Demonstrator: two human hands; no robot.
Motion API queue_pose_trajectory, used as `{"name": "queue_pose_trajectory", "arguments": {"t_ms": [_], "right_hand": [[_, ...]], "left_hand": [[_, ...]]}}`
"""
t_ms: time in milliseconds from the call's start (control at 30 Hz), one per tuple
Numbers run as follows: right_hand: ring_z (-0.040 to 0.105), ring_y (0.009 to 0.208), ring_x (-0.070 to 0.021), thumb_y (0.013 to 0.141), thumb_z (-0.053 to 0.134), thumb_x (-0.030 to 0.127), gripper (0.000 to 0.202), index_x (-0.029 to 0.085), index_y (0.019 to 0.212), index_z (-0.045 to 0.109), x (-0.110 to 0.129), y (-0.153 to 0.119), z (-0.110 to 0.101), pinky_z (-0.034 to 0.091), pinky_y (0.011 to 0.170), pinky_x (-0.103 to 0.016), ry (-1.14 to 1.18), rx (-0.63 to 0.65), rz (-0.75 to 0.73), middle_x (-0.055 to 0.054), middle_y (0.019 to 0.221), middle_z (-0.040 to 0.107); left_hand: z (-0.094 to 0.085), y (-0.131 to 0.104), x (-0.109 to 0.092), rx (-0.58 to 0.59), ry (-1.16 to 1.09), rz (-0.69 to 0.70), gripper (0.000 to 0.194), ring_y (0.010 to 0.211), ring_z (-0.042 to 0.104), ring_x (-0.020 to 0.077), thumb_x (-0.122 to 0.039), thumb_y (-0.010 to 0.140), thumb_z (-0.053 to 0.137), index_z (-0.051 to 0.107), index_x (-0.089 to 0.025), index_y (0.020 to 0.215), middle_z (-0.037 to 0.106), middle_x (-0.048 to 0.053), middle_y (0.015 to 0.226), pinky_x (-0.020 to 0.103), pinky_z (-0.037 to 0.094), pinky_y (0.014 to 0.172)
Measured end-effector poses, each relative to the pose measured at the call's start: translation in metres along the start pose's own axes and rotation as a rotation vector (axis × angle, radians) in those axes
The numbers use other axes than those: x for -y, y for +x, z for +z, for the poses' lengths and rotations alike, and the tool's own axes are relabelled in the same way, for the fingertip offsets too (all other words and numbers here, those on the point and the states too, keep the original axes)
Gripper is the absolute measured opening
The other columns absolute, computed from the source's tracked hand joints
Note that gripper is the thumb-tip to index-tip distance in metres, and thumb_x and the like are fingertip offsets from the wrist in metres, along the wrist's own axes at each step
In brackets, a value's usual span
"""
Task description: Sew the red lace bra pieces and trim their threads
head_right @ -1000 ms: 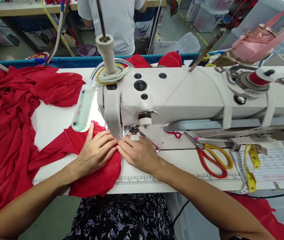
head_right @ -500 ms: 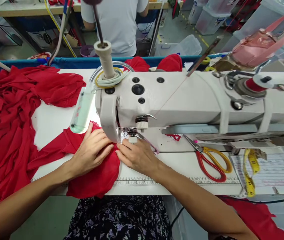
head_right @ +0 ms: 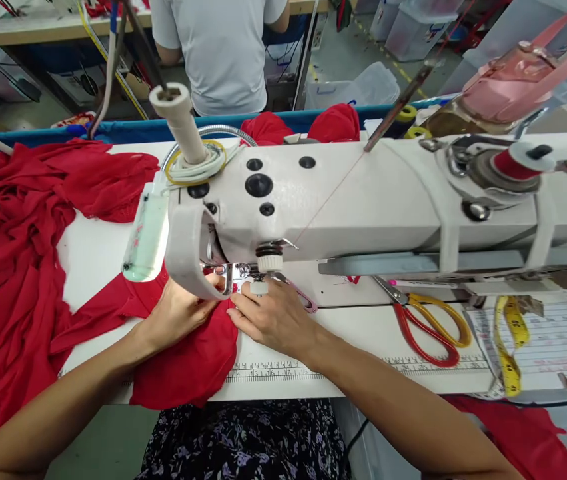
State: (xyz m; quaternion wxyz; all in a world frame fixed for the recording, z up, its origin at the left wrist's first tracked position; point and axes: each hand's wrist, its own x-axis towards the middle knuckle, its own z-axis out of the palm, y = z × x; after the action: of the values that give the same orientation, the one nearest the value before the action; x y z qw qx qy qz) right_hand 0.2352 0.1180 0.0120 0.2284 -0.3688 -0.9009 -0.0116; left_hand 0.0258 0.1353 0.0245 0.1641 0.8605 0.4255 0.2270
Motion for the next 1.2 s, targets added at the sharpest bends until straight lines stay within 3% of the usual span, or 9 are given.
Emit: {"name": "queue_pose_trajectory", "arguments": {"t_ms": [100, 200, 500, 833, 1200], "right_hand": [[0.045, 0.068, -0.0144, 0.098, 0.052, 0.031, 0.023, 0.018, 0.09, 0.069, 0.0, 0.001, -0.002, 0.027, 0.06, -0.032, 0.003, 0.019, 0.008, -0.001, 0.08, 0.065], [0.045, 0.068, -0.0142, 0.098, 0.053, 0.03, 0.022, 0.018, 0.09, 0.069, 0.0, 0.002, -0.005, 0.028, 0.06, -0.033, 0.004, 0.041, 0.005, -0.001, 0.078, 0.063], [0.053, 0.076, -0.0159, 0.095, 0.057, 0.03, 0.017, 0.019, 0.094, 0.071, -0.004, 0.004, -0.009, 0.029, 0.062, -0.033, -0.04, 0.003, -0.045, -0.002, 0.085, 0.068], [0.055, 0.078, -0.0178, 0.094, 0.058, 0.033, 0.026, 0.017, 0.11, 0.071, -0.004, 0.001, -0.006, 0.034, 0.063, -0.034, -0.152, -0.01, -0.086, -0.004, 0.087, 0.069], [0.057, 0.081, -0.0213, 0.094, 0.056, 0.033, 0.032, 0.014, 0.117, 0.068, -0.003, -0.005, 0.0, 0.039, 0.065, -0.033, -0.151, 0.025, -0.021, -0.007, 0.081, 0.068]], "left_hand": [[0.0, -0.001, 0.001, -0.037, 0.118, 0.054, 0.016, 0.078, 0.052, 0.0191, -0.013, 0.094, 0.047, 0.061, -0.017, 0.088, 0.061, 0.006, 0.085, 0.032, 0.04, 0.07], [-0.001, -0.001, 0.002, 0.021, 0.16, 0.076, 0.016, 0.08, 0.051, 0.0201, -0.014, 0.095, 0.046, 0.061, -0.018, 0.095, 0.061, 0.006, 0.088, 0.033, 0.04, 0.072], [0.002, 0.0, 0.005, 0.099, 0.135, -0.024, 0.02, 0.082, 0.057, 0.0199, -0.022, 0.097, 0.043, 0.062, -0.019, 0.096, 0.064, 0.005, 0.092, 0.033, 0.044, 0.077], [0.002, 0.004, 0.002, 0.066, 0.081, -0.085, 0.024, 0.08, 0.059, 0.0174, -0.025, 0.099, 0.041, 0.062, -0.018, 0.091, 0.065, 0.004, 0.088, 0.029, 0.046, 0.076], [0.005, 0.003, 0.008, 0.099, 0.087, -0.104, 0.024, 0.08, 0.057, 0.0191, -0.028, 0.1, 0.044, 0.064, -0.019, 0.088, 0.064, 0.003, 0.084, 0.032, 0.043, 0.075]]}}
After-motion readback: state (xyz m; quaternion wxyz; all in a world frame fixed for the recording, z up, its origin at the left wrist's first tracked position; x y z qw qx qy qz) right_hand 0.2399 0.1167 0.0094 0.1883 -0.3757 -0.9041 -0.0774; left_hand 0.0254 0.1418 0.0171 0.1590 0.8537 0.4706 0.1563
